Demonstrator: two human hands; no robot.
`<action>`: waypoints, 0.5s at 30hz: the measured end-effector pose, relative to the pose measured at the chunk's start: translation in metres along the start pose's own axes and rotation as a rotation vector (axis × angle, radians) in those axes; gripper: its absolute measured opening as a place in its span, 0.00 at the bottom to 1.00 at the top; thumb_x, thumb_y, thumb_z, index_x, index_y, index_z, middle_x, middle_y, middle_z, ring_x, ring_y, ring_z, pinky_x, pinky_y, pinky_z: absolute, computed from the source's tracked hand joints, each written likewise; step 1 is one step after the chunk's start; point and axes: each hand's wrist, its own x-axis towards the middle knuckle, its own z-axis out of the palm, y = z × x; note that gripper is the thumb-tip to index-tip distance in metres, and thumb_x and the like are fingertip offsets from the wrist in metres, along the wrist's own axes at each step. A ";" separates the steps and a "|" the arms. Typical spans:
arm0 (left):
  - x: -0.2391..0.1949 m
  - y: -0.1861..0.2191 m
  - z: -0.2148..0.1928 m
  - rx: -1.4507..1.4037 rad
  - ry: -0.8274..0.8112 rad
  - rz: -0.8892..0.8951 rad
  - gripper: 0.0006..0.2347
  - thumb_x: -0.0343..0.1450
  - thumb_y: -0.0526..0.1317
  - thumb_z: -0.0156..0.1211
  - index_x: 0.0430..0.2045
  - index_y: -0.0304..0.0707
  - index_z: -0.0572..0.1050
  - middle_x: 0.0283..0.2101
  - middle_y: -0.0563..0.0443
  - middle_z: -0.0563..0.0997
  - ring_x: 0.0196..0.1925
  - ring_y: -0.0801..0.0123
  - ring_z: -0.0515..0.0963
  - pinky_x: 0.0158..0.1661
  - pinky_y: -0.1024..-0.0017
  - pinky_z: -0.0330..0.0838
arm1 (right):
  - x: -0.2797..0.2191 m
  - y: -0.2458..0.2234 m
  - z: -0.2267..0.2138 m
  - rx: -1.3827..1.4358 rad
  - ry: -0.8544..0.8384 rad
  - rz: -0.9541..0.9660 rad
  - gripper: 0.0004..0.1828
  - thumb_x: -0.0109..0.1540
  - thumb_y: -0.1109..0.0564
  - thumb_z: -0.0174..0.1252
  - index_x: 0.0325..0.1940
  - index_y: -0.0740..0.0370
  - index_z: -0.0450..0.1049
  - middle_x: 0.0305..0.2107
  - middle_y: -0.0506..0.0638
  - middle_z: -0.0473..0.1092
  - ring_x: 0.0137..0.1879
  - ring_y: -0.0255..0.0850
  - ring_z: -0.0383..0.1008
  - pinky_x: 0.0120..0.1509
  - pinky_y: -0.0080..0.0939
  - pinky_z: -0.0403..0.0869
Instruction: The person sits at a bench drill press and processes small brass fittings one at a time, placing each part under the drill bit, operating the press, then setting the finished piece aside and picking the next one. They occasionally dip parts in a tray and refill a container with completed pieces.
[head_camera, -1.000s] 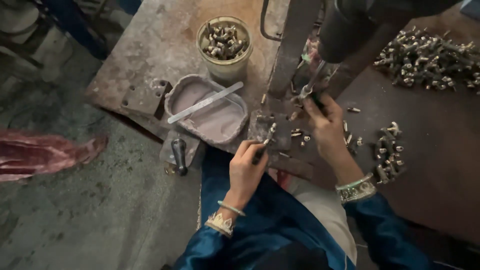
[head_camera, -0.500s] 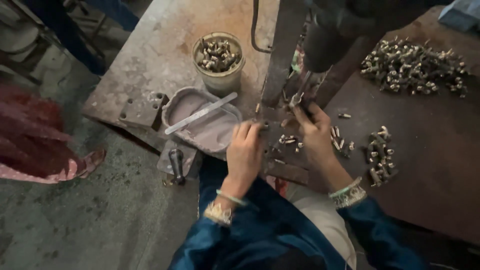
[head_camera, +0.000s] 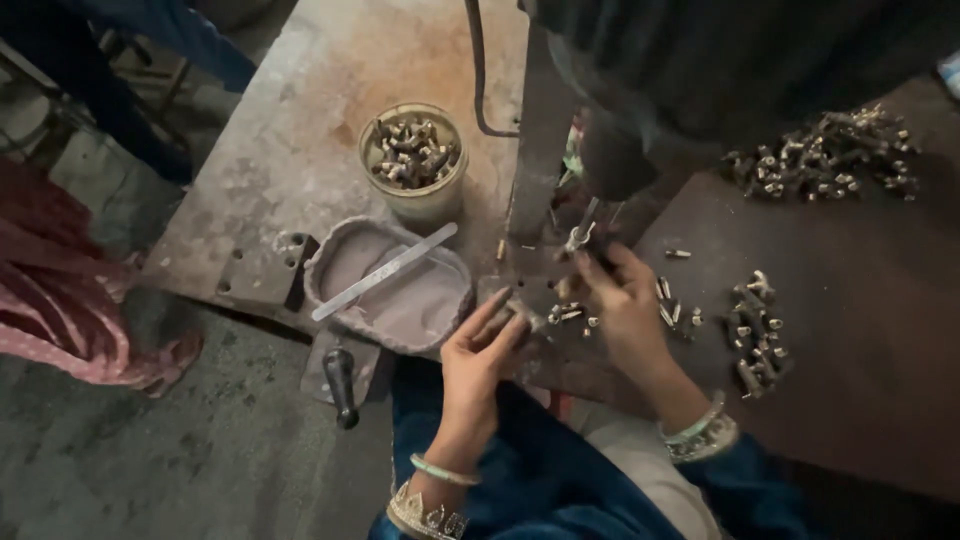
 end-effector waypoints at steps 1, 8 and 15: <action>-0.011 0.016 0.011 -0.043 -0.070 0.153 0.20 0.68 0.31 0.64 0.58 0.33 0.75 0.47 0.45 0.85 0.42 0.69 0.84 0.42 0.71 0.79 | 0.000 -0.007 0.000 0.026 -0.032 0.025 0.12 0.70 0.60 0.54 0.56 0.66 0.75 0.44 0.51 0.77 0.43 0.38 0.77 0.48 0.40 0.78; -0.024 0.077 0.044 0.743 -0.152 1.330 0.17 0.71 0.27 0.63 0.56 0.37 0.76 0.52 0.41 0.82 0.53 0.57 0.85 0.52 0.70 0.80 | 0.028 0.071 -0.073 -0.174 -0.200 -0.031 0.14 0.69 0.62 0.54 0.58 0.67 0.74 0.44 0.48 0.76 0.47 0.35 0.77 0.52 0.36 0.78; 0.037 0.013 -0.016 1.241 -0.118 1.019 0.19 0.66 0.30 0.62 0.53 0.45 0.79 0.44 0.41 0.81 0.45 0.50 0.81 0.45 0.59 0.76 | -0.006 0.077 -0.080 -0.362 -0.218 -0.056 0.19 0.65 0.62 0.56 0.61 0.67 0.70 0.52 0.44 0.73 0.57 0.30 0.71 0.62 0.32 0.70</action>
